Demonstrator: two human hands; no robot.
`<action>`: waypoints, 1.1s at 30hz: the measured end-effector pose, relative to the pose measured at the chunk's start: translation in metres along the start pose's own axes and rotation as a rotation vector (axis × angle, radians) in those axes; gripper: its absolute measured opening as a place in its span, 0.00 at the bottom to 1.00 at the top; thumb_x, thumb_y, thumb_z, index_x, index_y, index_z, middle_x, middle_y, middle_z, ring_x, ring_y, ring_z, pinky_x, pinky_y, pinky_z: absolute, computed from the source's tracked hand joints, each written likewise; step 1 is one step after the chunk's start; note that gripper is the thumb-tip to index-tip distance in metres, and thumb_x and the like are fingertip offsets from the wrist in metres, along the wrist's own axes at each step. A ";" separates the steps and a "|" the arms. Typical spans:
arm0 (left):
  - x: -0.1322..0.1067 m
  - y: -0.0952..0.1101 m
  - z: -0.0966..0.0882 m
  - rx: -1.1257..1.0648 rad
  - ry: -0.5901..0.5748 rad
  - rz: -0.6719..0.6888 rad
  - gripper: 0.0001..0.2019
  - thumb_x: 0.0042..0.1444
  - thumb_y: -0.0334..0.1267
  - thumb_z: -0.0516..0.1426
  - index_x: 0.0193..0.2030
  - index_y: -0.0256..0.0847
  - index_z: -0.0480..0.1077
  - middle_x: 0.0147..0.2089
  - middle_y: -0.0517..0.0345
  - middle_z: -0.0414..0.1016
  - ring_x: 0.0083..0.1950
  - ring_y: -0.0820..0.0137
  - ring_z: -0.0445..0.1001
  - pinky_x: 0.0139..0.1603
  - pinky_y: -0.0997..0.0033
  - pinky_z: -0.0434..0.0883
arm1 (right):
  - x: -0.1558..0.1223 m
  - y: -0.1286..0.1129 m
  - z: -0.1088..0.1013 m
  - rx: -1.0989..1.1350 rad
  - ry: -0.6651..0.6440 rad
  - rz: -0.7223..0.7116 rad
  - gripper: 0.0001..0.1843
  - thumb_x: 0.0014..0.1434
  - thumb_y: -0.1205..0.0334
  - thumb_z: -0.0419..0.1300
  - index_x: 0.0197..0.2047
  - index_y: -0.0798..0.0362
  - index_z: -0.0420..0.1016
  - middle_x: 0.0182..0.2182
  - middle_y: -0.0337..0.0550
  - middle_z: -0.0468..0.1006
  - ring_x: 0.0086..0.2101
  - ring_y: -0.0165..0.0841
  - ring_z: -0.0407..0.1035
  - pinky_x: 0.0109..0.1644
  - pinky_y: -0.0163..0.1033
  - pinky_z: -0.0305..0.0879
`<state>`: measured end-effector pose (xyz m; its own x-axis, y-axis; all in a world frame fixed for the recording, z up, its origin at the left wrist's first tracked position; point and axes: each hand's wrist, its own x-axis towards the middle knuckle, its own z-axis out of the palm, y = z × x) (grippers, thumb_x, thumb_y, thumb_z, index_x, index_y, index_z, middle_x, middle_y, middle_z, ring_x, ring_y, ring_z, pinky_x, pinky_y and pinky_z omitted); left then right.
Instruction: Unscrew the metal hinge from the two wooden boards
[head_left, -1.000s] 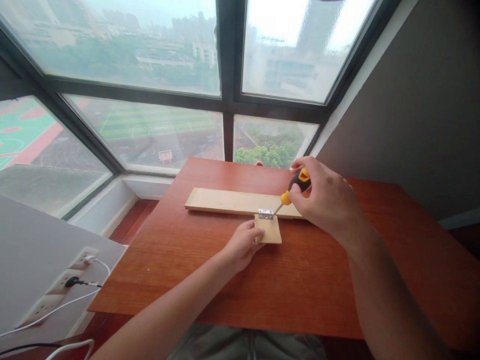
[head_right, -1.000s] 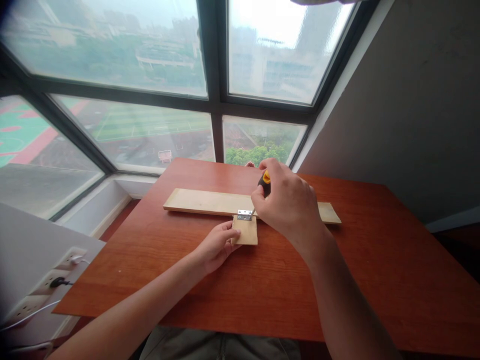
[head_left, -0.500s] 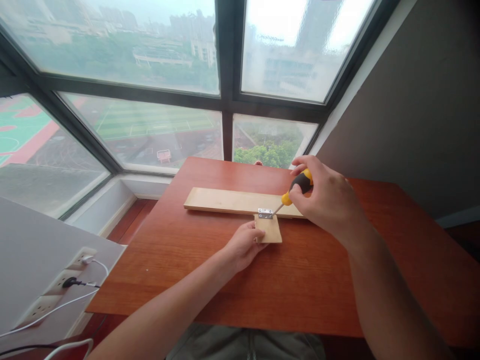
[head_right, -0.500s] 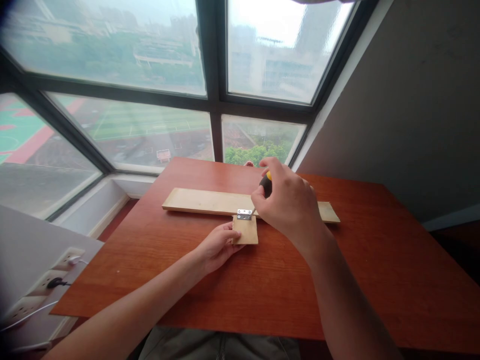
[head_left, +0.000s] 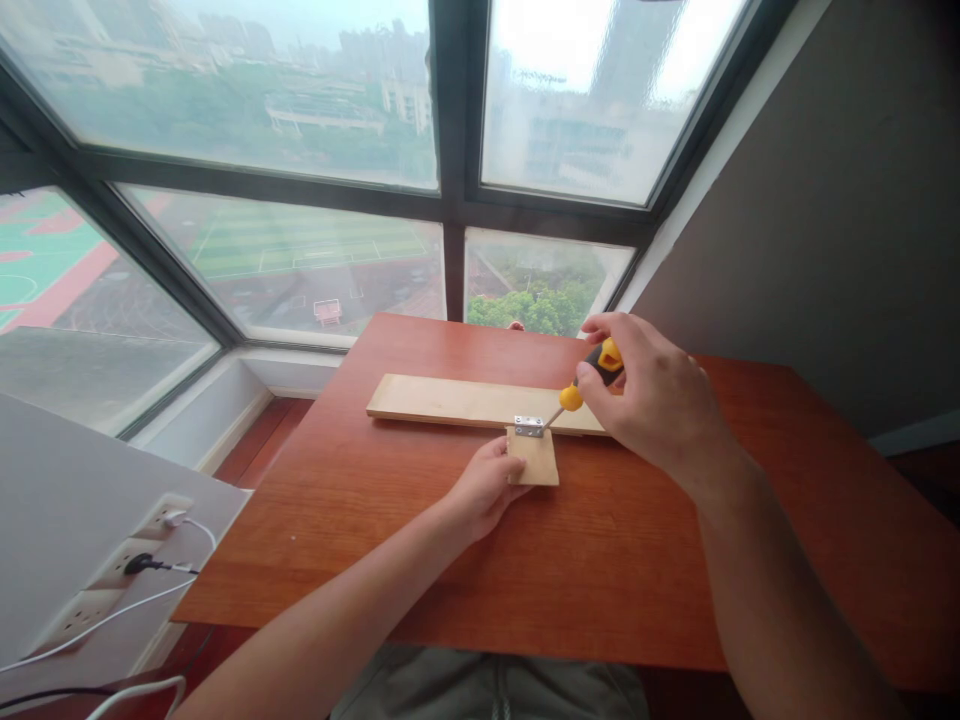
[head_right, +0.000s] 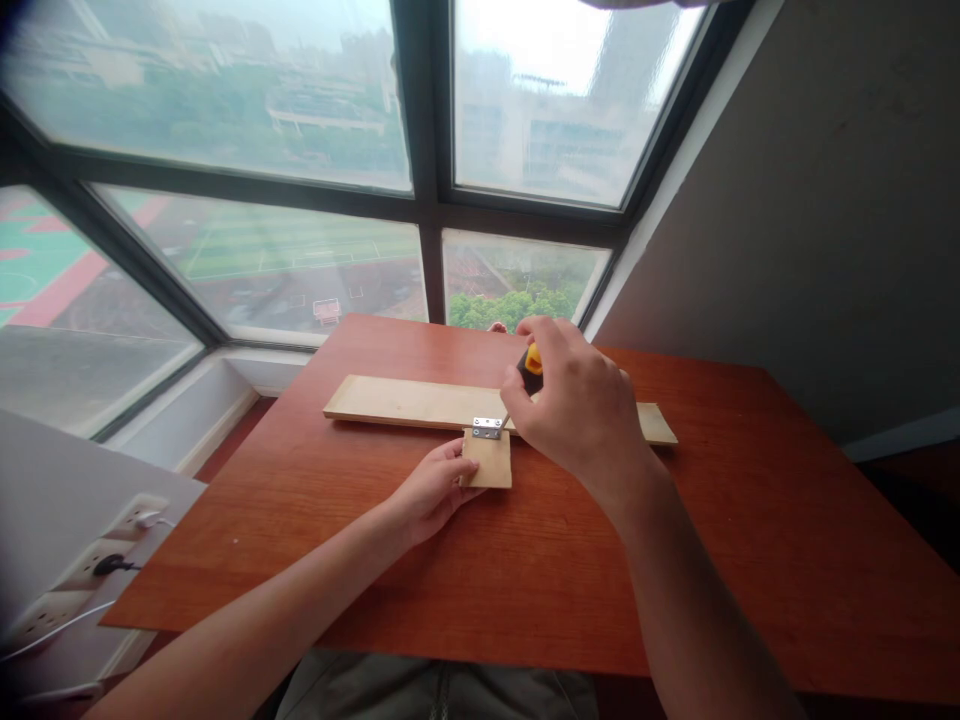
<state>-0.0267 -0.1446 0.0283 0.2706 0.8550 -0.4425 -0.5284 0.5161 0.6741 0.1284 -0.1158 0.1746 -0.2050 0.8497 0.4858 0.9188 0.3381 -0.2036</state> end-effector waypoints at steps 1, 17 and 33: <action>0.000 0.000 0.000 0.000 0.006 -0.002 0.18 0.48 0.21 0.56 0.47 0.34 0.74 0.47 0.44 0.79 0.48 0.62 0.79 0.52 0.61 0.77 | 0.000 -0.001 0.000 -0.029 0.014 0.014 0.19 0.59 0.52 0.58 0.52 0.48 0.72 0.45 0.44 0.80 0.36 0.40 0.73 0.33 0.40 0.59; 0.001 -0.002 -0.002 -0.016 0.013 -0.009 0.14 0.50 0.22 0.57 0.44 0.33 0.74 0.46 0.42 0.80 0.47 0.61 0.79 0.51 0.61 0.77 | -0.003 0.002 0.006 -0.043 0.045 0.052 0.17 0.63 0.50 0.55 0.51 0.48 0.71 0.40 0.44 0.81 0.35 0.41 0.73 0.33 0.41 0.58; 0.003 -0.002 -0.003 0.017 0.008 0.011 0.15 0.50 0.22 0.57 0.46 0.34 0.72 0.49 0.42 0.78 0.48 0.61 0.79 0.51 0.60 0.77 | -0.003 0.000 0.005 0.006 0.021 0.020 0.17 0.56 0.63 0.56 0.51 0.50 0.70 0.43 0.44 0.79 0.34 0.37 0.72 0.32 0.39 0.57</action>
<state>-0.0273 -0.1437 0.0235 0.2585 0.8602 -0.4397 -0.5173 0.5076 0.6890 0.1275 -0.1162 0.1686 -0.1792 0.8476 0.4994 0.9205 0.3236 -0.2189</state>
